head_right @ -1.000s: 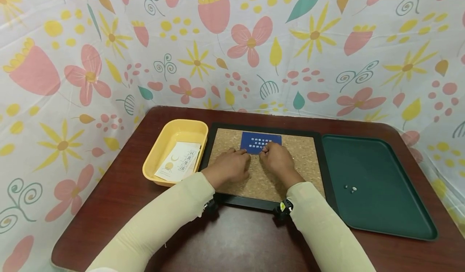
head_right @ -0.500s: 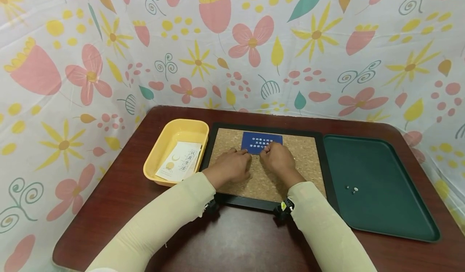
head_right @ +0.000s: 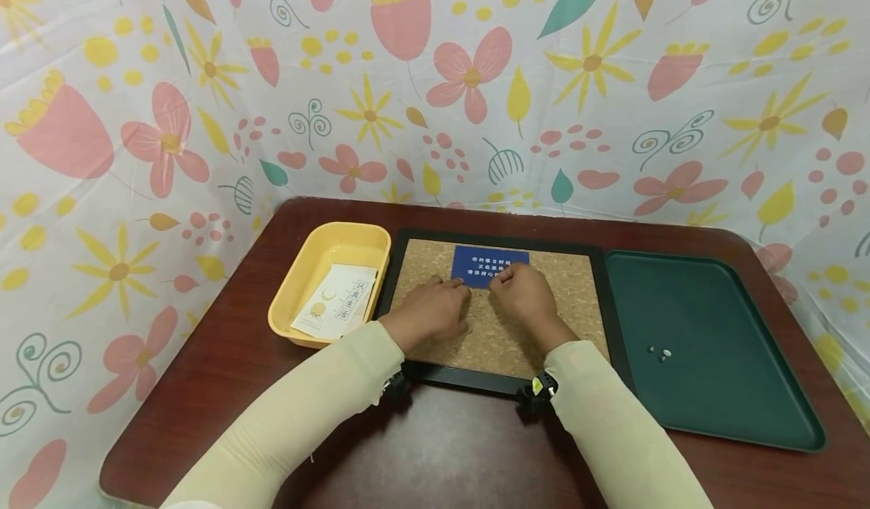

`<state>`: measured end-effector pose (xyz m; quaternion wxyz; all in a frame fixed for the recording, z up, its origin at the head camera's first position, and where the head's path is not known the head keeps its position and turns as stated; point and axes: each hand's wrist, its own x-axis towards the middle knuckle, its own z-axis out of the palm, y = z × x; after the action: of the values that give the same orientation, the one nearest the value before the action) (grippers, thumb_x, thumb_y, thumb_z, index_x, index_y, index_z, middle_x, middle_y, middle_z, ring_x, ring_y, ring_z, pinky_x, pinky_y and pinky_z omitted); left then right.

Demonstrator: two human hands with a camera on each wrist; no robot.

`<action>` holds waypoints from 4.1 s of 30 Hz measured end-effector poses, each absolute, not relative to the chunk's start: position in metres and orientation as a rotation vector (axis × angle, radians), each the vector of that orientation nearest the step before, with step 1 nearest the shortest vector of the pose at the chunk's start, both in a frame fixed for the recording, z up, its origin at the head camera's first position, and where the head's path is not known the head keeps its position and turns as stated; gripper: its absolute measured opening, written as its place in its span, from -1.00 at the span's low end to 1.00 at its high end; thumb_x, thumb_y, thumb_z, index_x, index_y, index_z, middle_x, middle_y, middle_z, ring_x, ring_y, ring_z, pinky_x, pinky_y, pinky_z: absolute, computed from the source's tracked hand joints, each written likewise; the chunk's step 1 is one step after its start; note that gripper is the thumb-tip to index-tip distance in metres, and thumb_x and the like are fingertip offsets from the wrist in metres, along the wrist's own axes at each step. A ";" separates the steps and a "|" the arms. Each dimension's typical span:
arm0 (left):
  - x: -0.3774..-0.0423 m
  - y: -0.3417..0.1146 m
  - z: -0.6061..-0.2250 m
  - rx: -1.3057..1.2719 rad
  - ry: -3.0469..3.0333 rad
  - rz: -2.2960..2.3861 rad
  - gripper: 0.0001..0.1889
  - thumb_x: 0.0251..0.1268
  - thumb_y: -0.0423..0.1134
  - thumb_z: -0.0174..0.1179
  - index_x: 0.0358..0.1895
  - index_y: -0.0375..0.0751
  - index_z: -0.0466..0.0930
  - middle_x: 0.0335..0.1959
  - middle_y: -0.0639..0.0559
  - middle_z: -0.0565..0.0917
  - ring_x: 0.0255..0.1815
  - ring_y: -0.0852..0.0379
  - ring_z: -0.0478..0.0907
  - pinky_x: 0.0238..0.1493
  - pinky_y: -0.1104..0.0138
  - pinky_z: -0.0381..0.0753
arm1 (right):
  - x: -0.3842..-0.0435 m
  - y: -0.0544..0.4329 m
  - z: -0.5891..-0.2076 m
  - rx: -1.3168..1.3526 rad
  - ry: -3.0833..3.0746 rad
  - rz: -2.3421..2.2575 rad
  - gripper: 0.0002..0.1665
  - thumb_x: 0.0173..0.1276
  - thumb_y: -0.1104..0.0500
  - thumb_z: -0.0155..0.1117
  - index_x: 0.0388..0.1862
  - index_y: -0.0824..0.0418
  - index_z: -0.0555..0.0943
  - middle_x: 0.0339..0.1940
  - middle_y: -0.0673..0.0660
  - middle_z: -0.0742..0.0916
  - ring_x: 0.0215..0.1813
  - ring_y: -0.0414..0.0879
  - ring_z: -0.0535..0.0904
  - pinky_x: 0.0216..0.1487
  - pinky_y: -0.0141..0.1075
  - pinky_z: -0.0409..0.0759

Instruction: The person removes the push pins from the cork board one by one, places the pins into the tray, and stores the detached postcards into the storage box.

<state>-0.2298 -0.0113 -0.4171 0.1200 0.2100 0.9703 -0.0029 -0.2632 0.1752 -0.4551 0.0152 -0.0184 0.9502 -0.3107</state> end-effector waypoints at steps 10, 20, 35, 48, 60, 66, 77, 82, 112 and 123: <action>-0.234 -0.012 -0.418 0.616 2.823 0.081 -0.50 0.38 0.01 0.23 0.34 0.00 0.55 0.46 0.08 0.45 0.35 -0.07 0.41 0.23 0.05 0.49 | -0.255 0.182 -0.446 -0.086 2.956 -0.907 -0.70 0.48 0.04 0.20 -0.10 0.27 0.65 -0.26 0.16 0.74 -0.27 0.02 0.63 -0.24 -0.07 0.58; -0.233 -0.012 -0.418 0.600 2.814 0.066 -0.42 0.39 0.07 0.23 0.41 -0.02 0.50 0.48 0.09 0.43 0.37 -0.06 0.40 0.24 0.07 0.49 | -0.248 0.192 -0.438 -0.128 2.954 -0.928 -0.72 0.48 0.05 0.22 -0.14 0.27 0.65 -0.34 0.11 0.72 -0.36 -0.03 0.58 -0.30 -0.11 0.53; -0.232 -0.012 -0.418 0.605 2.816 0.063 -0.42 0.41 0.04 0.21 0.44 -0.03 0.48 0.49 0.09 0.42 0.36 -0.05 0.41 0.25 0.09 0.49 | -0.242 0.216 -0.436 -0.142 2.946 -0.894 -0.72 0.50 0.03 0.17 -0.10 0.22 0.63 -0.32 0.10 0.70 -0.37 -0.02 0.54 -0.32 -0.14 0.49; -0.232 -0.012 -0.416 0.609 2.818 0.094 -0.44 0.41 0.00 0.20 0.43 -0.03 0.49 0.51 0.07 0.40 0.41 -0.07 0.37 0.31 0.07 0.44 | -0.237 0.227 -0.430 -0.121 2.970 -0.850 -0.70 0.47 0.02 0.19 -0.07 0.23 0.62 -0.31 0.10 0.70 -0.39 -0.04 0.54 -0.38 -0.17 0.47; -0.230 -0.016 -0.418 0.583 2.815 0.092 -0.44 0.40 -0.04 0.19 0.45 -0.03 0.48 0.50 0.08 0.41 0.40 -0.07 0.37 0.30 0.07 0.44 | -0.234 0.231 -0.432 -0.132 2.997 -0.849 -0.71 0.49 0.02 0.22 -0.08 0.23 0.63 -0.28 0.12 0.71 -0.35 -0.04 0.57 -0.34 -0.14 0.51; -0.231 -0.016 -0.419 0.597 2.822 0.093 -0.47 0.40 -0.03 0.19 0.41 -0.01 0.51 0.46 0.10 0.45 0.32 -0.04 0.42 0.23 0.08 0.48 | -0.232 0.236 -0.433 -0.120 2.985 -0.855 -0.69 0.50 0.01 0.22 -0.08 0.26 0.64 -0.30 0.12 0.72 -0.39 -0.05 0.56 -0.40 -0.17 0.49; -0.231 -0.014 -0.418 0.615 2.826 0.092 -0.45 0.40 -0.07 0.17 0.43 -0.03 0.49 0.48 0.08 0.43 0.35 -0.06 0.41 0.26 0.09 0.47 | -0.228 0.252 -0.433 -0.126 3.017 -0.835 -0.69 0.48 0.01 0.22 -0.07 0.25 0.64 -0.27 0.13 0.72 -0.34 -0.02 0.57 -0.35 -0.16 0.49; -0.232 -0.014 -0.418 0.598 2.818 0.083 -0.44 0.40 -0.06 0.18 0.45 -0.02 0.47 0.51 0.08 0.39 0.43 -0.08 0.35 0.33 0.10 0.42 | -0.227 0.258 -0.434 -0.127 3.025 -0.831 -0.69 0.47 0.02 0.23 -0.07 0.26 0.64 -0.29 0.12 0.71 -0.35 -0.03 0.56 -0.36 -0.17 0.48; -0.231 -0.014 -0.417 0.610 2.819 0.077 -0.44 0.42 -0.05 0.17 0.46 -0.01 0.46 0.51 0.08 0.39 0.42 -0.07 0.37 0.31 0.10 0.43 | -0.218 0.281 -0.434 -0.101 3.025 -0.790 -0.66 0.51 -0.01 0.20 -0.06 0.26 0.63 -0.26 0.15 0.70 -0.34 -0.02 0.57 -0.39 -0.19 0.46; -0.233 -0.013 -0.417 0.586 2.788 0.066 -0.41 0.41 -0.07 0.15 0.49 -0.03 0.42 0.55 0.08 0.34 0.48 -0.09 0.29 0.35 0.11 0.40 | -0.215 0.292 -0.434 -0.080 2.998 -0.782 -0.54 0.56 -0.05 0.16 0.04 0.35 0.60 -0.22 0.23 0.70 -0.31 0.02 0.58 -0.40 -0.17 0.46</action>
<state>-0.2332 -0.0134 -0.4166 0.1452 0.2036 0.9680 0.0229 -0.2148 0.2915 -0.4343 0.0209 -0.0257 0.9671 -0.2523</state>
